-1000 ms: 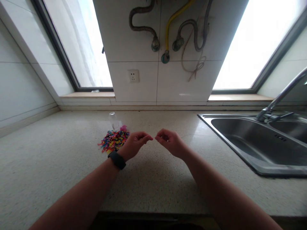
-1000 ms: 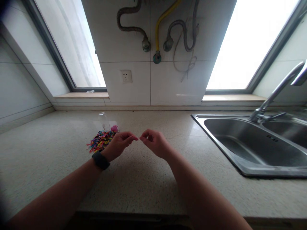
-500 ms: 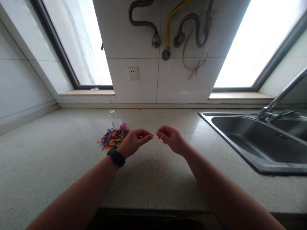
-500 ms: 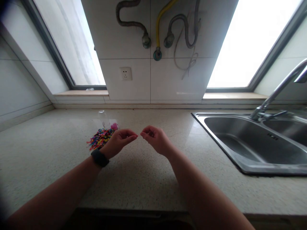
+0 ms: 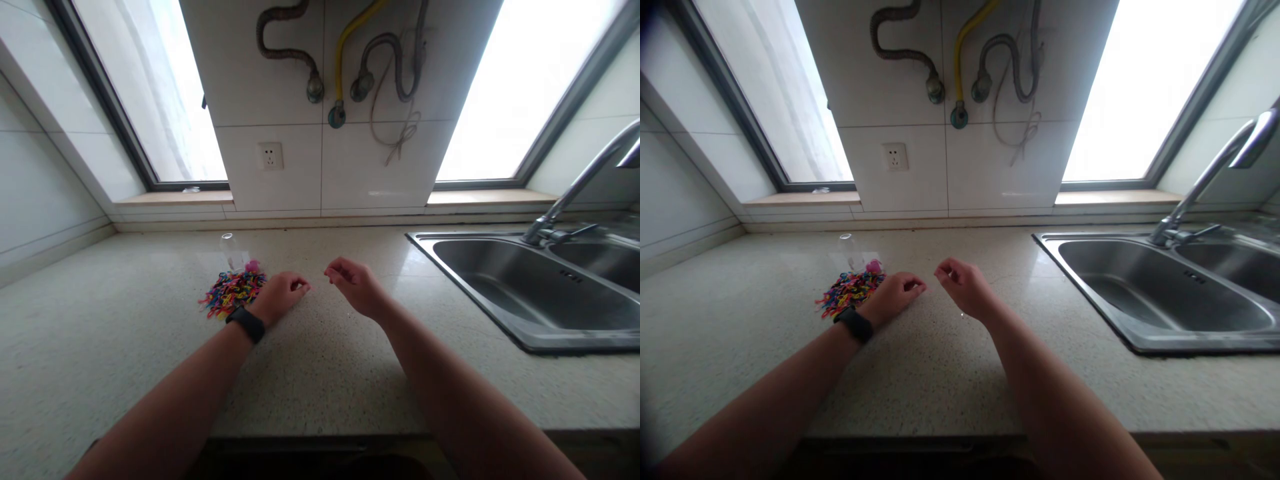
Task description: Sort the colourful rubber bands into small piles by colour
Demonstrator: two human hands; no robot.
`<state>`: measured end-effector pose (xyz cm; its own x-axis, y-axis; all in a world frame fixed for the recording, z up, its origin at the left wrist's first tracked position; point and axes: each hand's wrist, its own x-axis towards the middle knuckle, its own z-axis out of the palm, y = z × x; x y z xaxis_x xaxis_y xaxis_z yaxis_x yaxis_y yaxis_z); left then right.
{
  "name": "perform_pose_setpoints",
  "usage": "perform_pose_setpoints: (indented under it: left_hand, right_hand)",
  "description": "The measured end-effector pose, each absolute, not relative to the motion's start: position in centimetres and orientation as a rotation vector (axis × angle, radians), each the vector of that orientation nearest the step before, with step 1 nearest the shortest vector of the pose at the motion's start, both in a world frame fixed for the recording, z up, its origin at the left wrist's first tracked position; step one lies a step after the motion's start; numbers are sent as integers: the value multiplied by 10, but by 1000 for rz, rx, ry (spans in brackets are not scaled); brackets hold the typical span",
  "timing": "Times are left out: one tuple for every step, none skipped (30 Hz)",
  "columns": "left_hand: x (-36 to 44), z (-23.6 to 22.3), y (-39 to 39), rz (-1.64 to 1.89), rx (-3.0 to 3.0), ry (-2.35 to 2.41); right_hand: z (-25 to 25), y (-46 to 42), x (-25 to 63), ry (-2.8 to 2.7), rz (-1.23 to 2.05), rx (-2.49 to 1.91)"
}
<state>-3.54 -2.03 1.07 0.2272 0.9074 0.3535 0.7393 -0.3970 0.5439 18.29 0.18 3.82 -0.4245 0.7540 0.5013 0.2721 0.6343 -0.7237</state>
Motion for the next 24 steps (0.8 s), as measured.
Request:
perform_pose_setpoints:
  left_hand:
    - [-37, 10, -19, 891, 2290, 1567]
    - [-38, 9, -19, 860, 2327, 1582]
    - [-39, 9, -18, 836, 2353, 1590]
    - [-40, 9, -18, 820, 2369, 1595]
    - [-41, 9, -18, 810, 2379, 1598]
    - [-41, 9, -18, 808, 2386, 1602]
    - [-42, 9, -18, 809, 2393, 1606]
    - [-42, 9, -18, 814, 2398, 1611]
    - [-42, 9, -18, 819, 2401, 1619]
    - [-42, 8, -18, 823, 2402, 1627]
    - [-42, 8, -18, 823, 2403, 1633]
    - [-42, 8, -18, 819, 2406, 1638]
    - [-42, 8, -18, 816, 2410, 1639]
    - [-42, 8, -18, 815, 2418, 1636]
    - [-42, 9, -19, 816, 2431, 1627]
    - [-43, 10, -20, 821, 2446, 1617]
    - [-43, 11, -20, 827, 2463, 1606]
    - [-44, 13, -21, 831, 2480, 1597]
    - [-46, 15, -22, 832, 2497, 1595]
    - [-49, 18, -23, 828, 2518, 1599]
    - [-53, 21, -23, 821, 2544, 1608]
    - [-58, 24, -24, 815, 2572, 1624]
    - [-64, 27, -24, 808, 2605, 1642]
    - [-71, 30, -25, 807, 2632, 1671]
  right_hand:
    - [39, 1, 183, -2009, 679, -806]
    - [39, 0, 184, -2031, 662, -804]
    - [40, -2, 184, -2054, 650, -802]
    - [41, -3, 184, -2078, 643, -802]
    - [42, -4, 184, -2104, 634, -804]
    - [43, -5, 184, -2134, 623, -811]
    - [43, -5, 185, -2166, 609, -820]
    - [44, -5, 185, -2196, 591, -830]
    - [44, -5, 185, -2222, 572, -839]
    - [43, -4, 185, -2240, 553, -849]
    - [43, -3, 186, -2254, 537, -862]
    - [42, -2, 187, -2263, 521, -880]
    - [41, 0, 188, -2271, 505, -902]
    - [39, 2, 189, -2279, 490, -925]
    - [37, 4, 190, -2287, 476, -946]
    - [35, 7, 192, -2295, 464, -962]
    - [33, 9, 193, -2303, 457, -973]
    - [30, 12, 194, -2308, 455, -982]
    - [28, 15, 196, -2312, 459, -991]
    - [25, 18, 197, -2313, 465, -1001]
    - [23, 21, 199, -2313, 471, -1012]
    - [21, 24, 200, -2314, 477, -1021]
    - [19, 27, 201, -2312, 481, -1030]
    - [17, 29, 203, -2310, 483, -1036]
